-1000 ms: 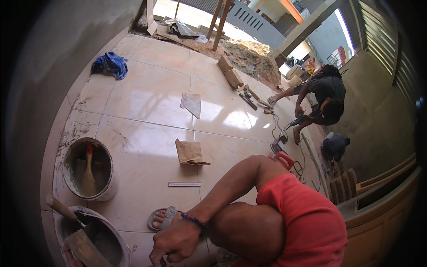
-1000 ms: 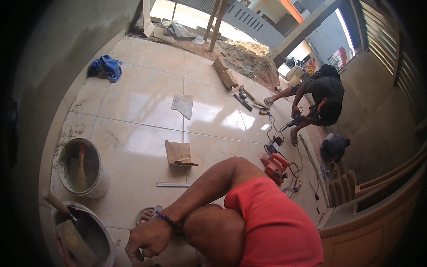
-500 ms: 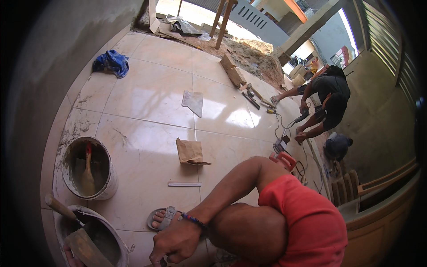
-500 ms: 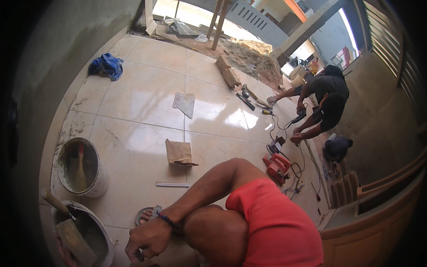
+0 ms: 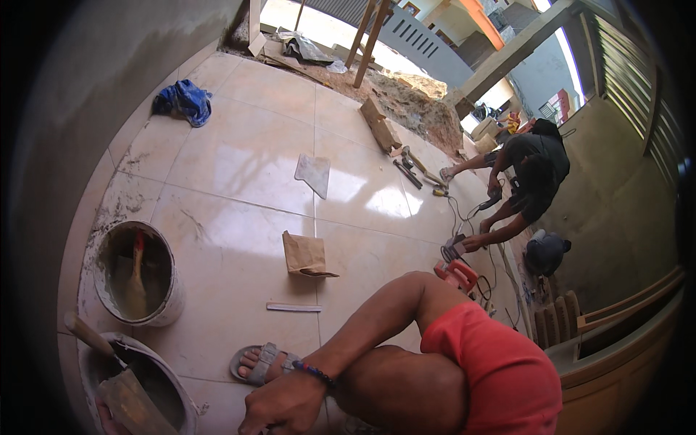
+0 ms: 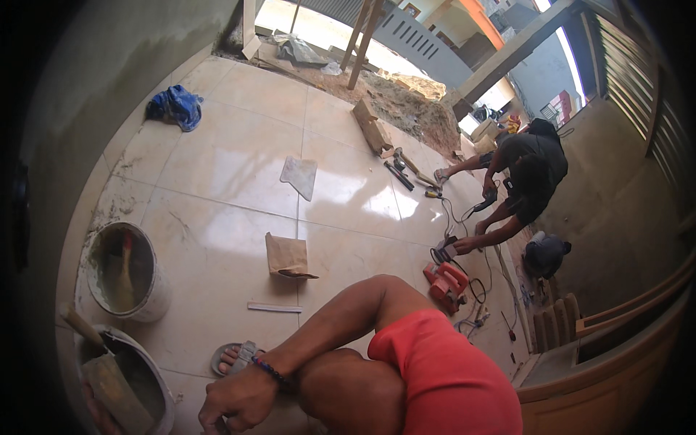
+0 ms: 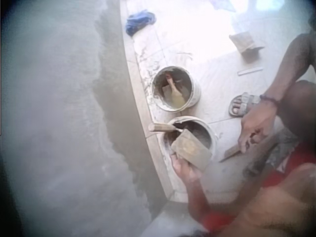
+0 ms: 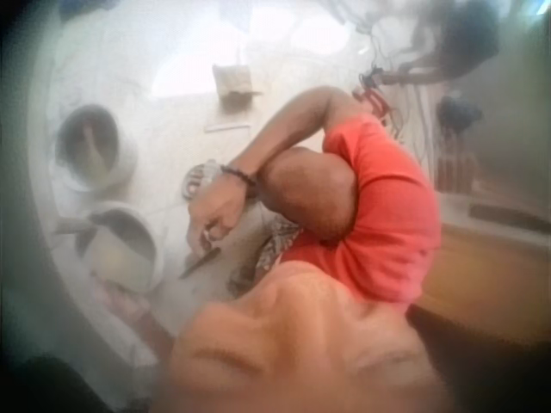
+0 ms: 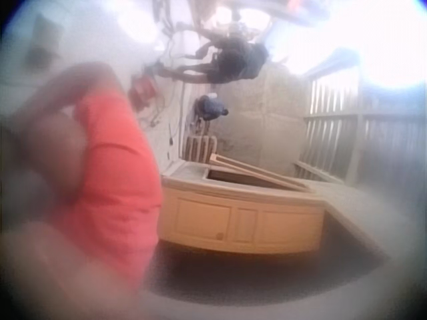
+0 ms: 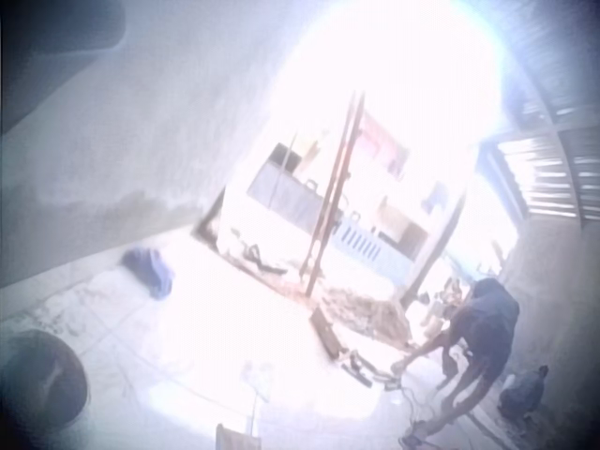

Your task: The person scoops grout from a bucket using a trowel and applies it to the corner where the wall meets the floor. They repeatedly smooth the grout line with a trowel and their fingers, cleaning excess material from the tools.

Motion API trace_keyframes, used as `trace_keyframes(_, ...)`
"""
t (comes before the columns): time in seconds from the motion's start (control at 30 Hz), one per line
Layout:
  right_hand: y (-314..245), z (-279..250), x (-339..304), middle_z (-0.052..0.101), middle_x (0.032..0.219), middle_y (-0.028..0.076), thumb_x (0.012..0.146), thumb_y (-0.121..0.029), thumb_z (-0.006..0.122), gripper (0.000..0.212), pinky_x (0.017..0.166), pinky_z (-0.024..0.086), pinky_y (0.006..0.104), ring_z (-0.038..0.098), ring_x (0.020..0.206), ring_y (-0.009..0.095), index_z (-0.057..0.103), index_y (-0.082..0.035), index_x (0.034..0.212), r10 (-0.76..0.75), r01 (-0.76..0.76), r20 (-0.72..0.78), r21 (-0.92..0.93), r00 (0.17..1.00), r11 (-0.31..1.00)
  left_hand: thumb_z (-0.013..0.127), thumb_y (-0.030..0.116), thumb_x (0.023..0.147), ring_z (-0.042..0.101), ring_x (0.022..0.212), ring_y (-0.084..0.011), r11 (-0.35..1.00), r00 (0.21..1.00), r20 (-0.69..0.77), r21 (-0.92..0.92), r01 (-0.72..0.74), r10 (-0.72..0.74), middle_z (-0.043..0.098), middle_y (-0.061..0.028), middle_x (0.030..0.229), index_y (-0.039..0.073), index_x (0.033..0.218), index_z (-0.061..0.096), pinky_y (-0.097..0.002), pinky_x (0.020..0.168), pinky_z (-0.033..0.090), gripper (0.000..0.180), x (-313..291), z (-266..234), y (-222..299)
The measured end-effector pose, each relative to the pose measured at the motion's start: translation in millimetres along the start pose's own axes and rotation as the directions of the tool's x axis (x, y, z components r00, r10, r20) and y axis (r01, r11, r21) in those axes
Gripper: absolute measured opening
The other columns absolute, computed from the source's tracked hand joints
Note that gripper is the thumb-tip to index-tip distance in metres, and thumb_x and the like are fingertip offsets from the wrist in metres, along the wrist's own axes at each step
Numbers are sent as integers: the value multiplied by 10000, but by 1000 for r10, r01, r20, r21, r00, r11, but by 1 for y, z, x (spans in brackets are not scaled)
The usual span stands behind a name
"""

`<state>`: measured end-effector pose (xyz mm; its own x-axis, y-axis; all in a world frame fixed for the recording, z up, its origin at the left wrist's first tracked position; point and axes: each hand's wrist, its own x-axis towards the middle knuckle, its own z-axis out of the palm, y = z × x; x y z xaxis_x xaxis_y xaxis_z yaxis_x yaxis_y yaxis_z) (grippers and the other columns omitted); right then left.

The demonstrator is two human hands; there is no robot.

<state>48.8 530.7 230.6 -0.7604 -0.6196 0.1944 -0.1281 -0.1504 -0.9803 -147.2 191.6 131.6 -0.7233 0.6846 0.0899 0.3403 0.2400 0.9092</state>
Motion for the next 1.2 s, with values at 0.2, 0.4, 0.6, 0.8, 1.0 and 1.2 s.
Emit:
trace_keyframes(0.2,1,2,0,665,949,216,850,-19,478,280,759,508,396,639,853,324,595,43,1097,0,0,4,42,1000,999,443,293,986,422,1269,-459,998,997,51,39,-58,56,377,-286,1432,9,1402,402,-540,1044,355,506,-2,-5,-2)
trace_keyframes(0.4,-2,5,1,665,950,211,861,-21,497,266,747,508,395,636,842,323,594,40,1101,3,-4,18,43,1000,999,382,389,993,406,1295,-449,993,995,62,79,-84,80,384,-271,1439,16,1439,364,-547,1047,346,581,-5,-15,-14)
trace_keyframes(0.6,0,6,4,665,963,218,867,-32,509,266,746,509,393,638,846,324,596,35,1109,13,-14,26,23,1000,1000,398,368,993,420,1289,-437,991,1000,30,133,-9,5,413,-266,1425,-12,1432,362,-534,1041,351,582,-14,-25,-31)
trace_keyframes(0.8,9,8,2,670,946,206,822,-47,522,286,736,511,400,647,840,324,618,8,1086,12,-13,-15,-54,1000,998,393,305,1014,446,1270,-417,997,998,-24,46,66,-65,435,-254,1411,-34,1405,388,-509,1037,371,518,-32,-39,-61)
trace_keyframes(1.0,13,10,4,667,865,182,709,-55,525,313,708,507,412,638,804,354,661,-23,989,60,-67,-57,-134,997,989,318,220,1052,474,1251,-378,948,944,-132,67,312,-302,465,-237,1386,-41,1384,412,-453,1029,409,434,-42,-50,-68)
trace_keyframes(1.2,6,12,-4,668,872,182,715,-58,527,306,722,507,411,638,815,351,661,-21,987,148,-153,-64,-95,987,984,314,262,1053,492,1230,-358,932,934,-132,108,346,-331,484,-226,1370,-35,1376,431,-439,1022,414,454,-34,-31,-42)
